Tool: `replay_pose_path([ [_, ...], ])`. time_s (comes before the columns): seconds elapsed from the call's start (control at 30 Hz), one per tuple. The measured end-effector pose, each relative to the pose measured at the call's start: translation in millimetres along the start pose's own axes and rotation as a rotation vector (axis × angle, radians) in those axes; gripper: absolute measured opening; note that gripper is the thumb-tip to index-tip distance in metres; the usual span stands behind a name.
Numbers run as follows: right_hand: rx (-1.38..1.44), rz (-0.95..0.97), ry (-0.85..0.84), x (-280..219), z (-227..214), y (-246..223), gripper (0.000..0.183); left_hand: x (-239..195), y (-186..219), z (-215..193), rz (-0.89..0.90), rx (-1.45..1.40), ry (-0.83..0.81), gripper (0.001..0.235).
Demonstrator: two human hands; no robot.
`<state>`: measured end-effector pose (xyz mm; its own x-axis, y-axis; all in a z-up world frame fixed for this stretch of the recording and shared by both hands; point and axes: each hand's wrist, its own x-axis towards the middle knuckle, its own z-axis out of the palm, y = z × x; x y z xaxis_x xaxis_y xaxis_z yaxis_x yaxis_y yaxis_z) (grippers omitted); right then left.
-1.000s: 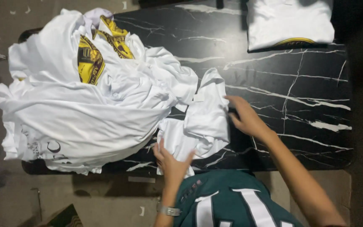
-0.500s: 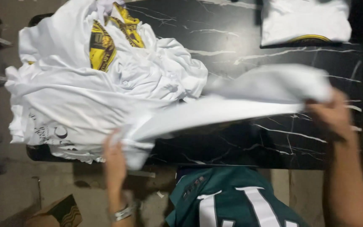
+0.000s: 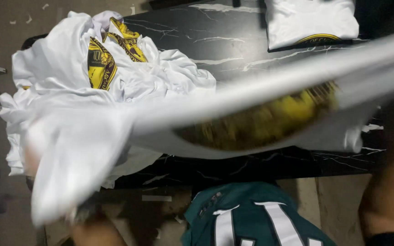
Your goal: The person folds white t-shirts with a gold emblem on a black marble table. They smooth out the shirts, fold the sleeves and sides, and then fold the shirts into neat rectangles before stacking them.
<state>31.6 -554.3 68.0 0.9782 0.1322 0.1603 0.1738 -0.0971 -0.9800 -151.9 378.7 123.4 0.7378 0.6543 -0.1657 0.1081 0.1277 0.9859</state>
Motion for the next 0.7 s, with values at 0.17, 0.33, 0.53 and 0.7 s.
replay_pose_path([
  [0.17, 0.078, -0.073, 0.055, 113.8, 133.1, -29.7, 0.032, 22.3, -17.5, 96.2, -0.083, -0.371, -0.16, 0.042],
  [0.33, -0.532, 0.127, 0.064, 93.2, 144.2, 49.4, 0.052, -33.0, -19.7, 157.5, 0.48, 0.702, 0.146, 0.081],
  [0.53, -0.844, 0.433, 0.27, -14.3, 132.2, 93.0, 0.06, -39.2, -5.2, 161.1, 0.359, 1.274, 0.117, 0.073],
  [0.7, -0.737, 0.429, 0.399, -40.8, 150.7, 113.8, 0.06, -22.2, 22.5, 156.7, 0.059, 1.259, 0.046, 0.061],
])
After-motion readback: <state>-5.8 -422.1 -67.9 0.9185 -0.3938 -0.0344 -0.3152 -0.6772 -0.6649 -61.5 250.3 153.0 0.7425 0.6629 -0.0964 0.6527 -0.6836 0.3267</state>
